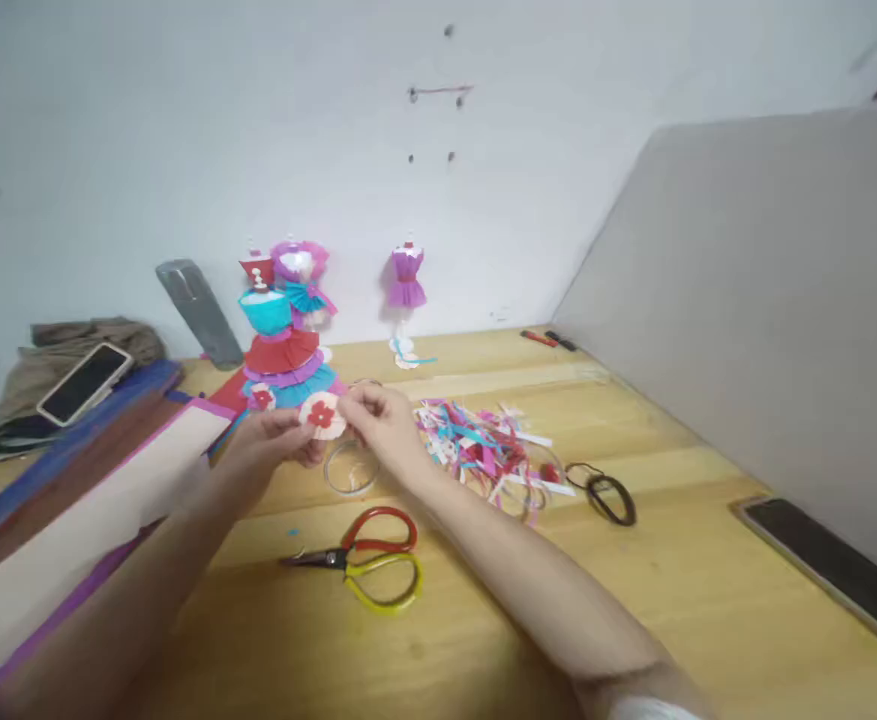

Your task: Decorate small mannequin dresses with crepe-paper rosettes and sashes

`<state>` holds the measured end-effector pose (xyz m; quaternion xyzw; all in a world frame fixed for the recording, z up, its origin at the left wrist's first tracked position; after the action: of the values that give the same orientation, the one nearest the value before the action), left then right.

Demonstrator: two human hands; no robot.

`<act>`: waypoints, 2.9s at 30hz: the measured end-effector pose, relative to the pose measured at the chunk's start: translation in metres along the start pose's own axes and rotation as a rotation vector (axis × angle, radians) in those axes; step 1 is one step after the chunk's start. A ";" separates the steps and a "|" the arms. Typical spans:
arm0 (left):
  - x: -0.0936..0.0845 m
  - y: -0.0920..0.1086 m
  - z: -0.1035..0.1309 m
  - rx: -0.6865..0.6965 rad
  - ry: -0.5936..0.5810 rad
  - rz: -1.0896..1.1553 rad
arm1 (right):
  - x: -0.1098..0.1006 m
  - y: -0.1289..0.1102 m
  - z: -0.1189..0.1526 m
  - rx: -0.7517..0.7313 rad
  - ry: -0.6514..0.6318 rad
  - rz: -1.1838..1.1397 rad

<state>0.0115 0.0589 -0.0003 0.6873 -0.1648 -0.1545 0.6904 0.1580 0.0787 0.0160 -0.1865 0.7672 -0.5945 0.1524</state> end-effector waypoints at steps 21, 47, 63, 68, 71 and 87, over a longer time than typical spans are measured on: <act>0.004 -0.002 -0.002 0.023 0.030 -0.012 | 0.008 -0.002 0.002 0.006 -0.115 0.030; -0.008 0.015 0.000 0.103 -0.044 -0.047 | 0.009 -0.002 0.000 0.005 -0.272 -0.032; -0.010 0.015 0.003 0.180 0.137 -0.043 | 0.011 -0.022 0.011 -0.191 -0.211 0.734; -0.013 0.013 0.003 0.185 0.163 -0.057 | 0.009 -0.022 0.011 -0.202 -0.206 0.724; -0.013 0.013 0.003 0.176 0.165 -0.058 | 0.010 -0.022 0.010 -0.196 -0.208 0.736; -0.008 0.015 0.004 0.155 0.100 0.059 | 0.008 -0.028 0.011 -0.260 -0.149 0.674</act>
<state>0.0028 0.0588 0.0148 0.7404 -0.1616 -0.0865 0.6467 0.1587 0.0597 0.0402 0.0161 0.8416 -0.3931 0.3702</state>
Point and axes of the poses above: each hand's wrist, its own z-axis away from the middle knuckle, its own x-axis out of the palm, y = z × x, the point moved 6 cm from there along -z, towards the middle knuckle, and after that the axes turned 15 degrees about -y, right-handed, at the moved point
